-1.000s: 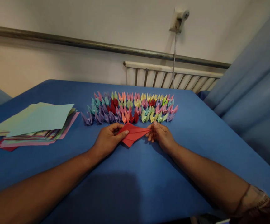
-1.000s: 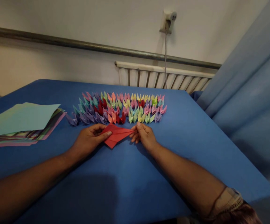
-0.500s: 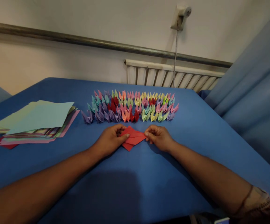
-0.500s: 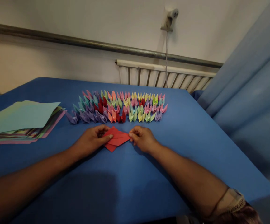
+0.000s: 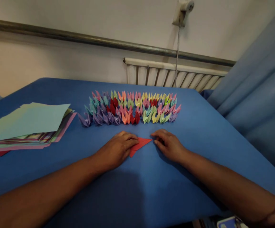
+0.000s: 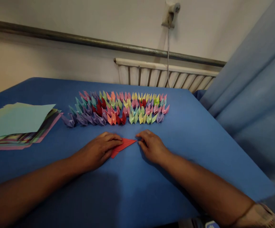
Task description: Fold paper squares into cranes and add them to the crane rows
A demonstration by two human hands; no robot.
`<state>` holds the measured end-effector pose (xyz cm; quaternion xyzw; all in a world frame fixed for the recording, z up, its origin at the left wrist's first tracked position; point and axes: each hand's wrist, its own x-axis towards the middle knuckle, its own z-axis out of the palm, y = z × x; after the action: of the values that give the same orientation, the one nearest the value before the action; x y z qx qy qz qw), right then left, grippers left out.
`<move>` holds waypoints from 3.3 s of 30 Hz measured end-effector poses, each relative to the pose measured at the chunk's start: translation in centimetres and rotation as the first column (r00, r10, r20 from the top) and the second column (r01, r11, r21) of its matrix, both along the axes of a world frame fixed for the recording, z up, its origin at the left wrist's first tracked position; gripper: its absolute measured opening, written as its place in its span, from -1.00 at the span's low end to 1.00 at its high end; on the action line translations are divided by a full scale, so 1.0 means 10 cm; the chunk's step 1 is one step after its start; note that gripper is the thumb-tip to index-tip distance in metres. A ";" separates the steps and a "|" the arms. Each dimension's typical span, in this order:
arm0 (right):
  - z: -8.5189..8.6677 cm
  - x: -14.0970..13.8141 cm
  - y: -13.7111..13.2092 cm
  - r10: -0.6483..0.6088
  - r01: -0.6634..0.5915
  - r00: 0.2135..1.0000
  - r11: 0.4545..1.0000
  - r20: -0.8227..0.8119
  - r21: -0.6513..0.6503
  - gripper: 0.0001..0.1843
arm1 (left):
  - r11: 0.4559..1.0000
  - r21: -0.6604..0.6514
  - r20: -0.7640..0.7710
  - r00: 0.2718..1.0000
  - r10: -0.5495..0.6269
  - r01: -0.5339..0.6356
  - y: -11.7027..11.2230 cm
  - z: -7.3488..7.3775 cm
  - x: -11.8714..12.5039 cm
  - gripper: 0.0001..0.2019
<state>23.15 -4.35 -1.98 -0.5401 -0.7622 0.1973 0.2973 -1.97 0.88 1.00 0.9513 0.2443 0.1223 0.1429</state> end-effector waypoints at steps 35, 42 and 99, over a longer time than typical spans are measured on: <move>0.24 -0.11 -0.34 0.152 -0.131 0.817 0.988 0.557 -0.077 -0.38 | 0.990 0.129 -0.137 0.987 0.079 -0.061 0.04 -0.01 0.17 -0.77; 0.25 -0.12 -0.35 0.136 -0.122 0.817 0.991 0.561 -0.062 -0.42 | 0.978 0.205 -0.222 0.973 0.072 -0.026 0.03 0.03 0.19 -0.82; 0.22 -0.40 -0.18 0.001 0.021 0.929 0.998 0.371 -0.055 -0.44 | 0.997 0.072 -0.171 0.985 0.003 0.010 -0.15 0.18 0.05 -0.61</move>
<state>19.15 -6.19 0.26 -0.5799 -0.7959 0.1123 0.1331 -1.49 -0.66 2.78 0.9633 0.2493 0.0487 0.0870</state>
